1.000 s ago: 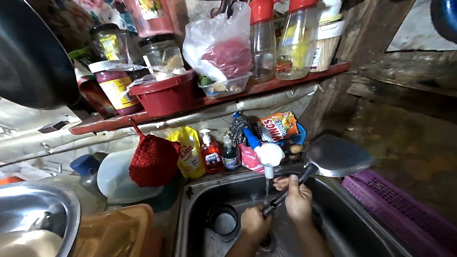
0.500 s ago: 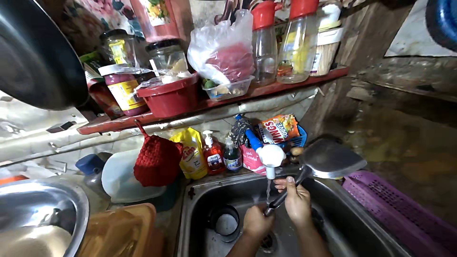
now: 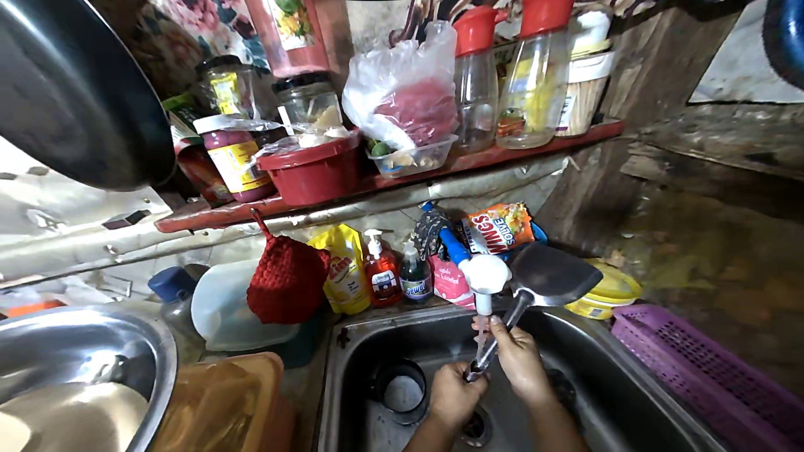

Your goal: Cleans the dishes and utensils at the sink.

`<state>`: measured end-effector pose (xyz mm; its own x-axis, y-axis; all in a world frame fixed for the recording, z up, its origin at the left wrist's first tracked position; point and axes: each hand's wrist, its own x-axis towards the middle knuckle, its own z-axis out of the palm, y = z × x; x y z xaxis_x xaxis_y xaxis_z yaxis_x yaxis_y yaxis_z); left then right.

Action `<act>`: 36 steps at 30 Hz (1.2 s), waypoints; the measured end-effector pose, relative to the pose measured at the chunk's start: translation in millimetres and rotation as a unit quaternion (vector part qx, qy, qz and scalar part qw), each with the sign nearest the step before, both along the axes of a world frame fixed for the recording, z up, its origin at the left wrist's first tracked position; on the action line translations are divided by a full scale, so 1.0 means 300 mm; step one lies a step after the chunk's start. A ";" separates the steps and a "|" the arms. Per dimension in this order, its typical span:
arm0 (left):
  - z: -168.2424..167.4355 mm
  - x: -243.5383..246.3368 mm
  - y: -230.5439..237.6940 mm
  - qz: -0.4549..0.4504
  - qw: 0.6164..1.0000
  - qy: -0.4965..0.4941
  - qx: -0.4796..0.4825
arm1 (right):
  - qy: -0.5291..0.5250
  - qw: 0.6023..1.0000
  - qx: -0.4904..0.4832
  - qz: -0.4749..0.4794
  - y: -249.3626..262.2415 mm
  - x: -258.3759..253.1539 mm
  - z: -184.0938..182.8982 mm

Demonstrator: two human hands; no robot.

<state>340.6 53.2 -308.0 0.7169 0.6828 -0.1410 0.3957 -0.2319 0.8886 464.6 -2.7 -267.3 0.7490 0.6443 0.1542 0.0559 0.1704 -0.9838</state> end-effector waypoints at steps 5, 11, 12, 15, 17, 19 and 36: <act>0.084 0.031 -0.002 0.071 0.996 0.043 0.024 | -0.038 0.983 -0.148 0.106 -0.040 -0.004 0.013; 0.113 0.028 0.000 0.085 0.993 0.075 0.040 | -0.191 0.961 -0.192 -0.057 -0.059 -0.044 0.074; 0.113 0.025 0.003 0.083 0.992 0.080 0.043 | -0.207 0.963 -0.168 -0.043 -0.061 -0.049 0.076; 0.110 0.015 0.001 0.083 0.992 0.081 0.048 | -0.218 0.947 -0.228 0.063 -0.056 -0.053 0.072; 0.100 0.011 -0.006 0.090 0.992 0.070 0.055 | -0.220 0.923 -0.296 0.106 -0.044 -0.052 0.072; 0.093 0.006 -0.016 0.089 0.992 0.064 0.065 | -0.217 0.907 -0.332 0.142 -0.041 -0.049 0.088; 0.061 -0.136 -0.093 0.028 0.990 0.123 0.057 | -0.196 0.916 -0.337 0.097 -0.036 -0.054 0.071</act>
<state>299.9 25.2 -289.9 0.6310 0.7418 -0.2270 0.6122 -0.2963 0.7331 448.3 -13.4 -245.9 0.5830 0.8069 -0.0950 0.4601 -0.4243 -0.7799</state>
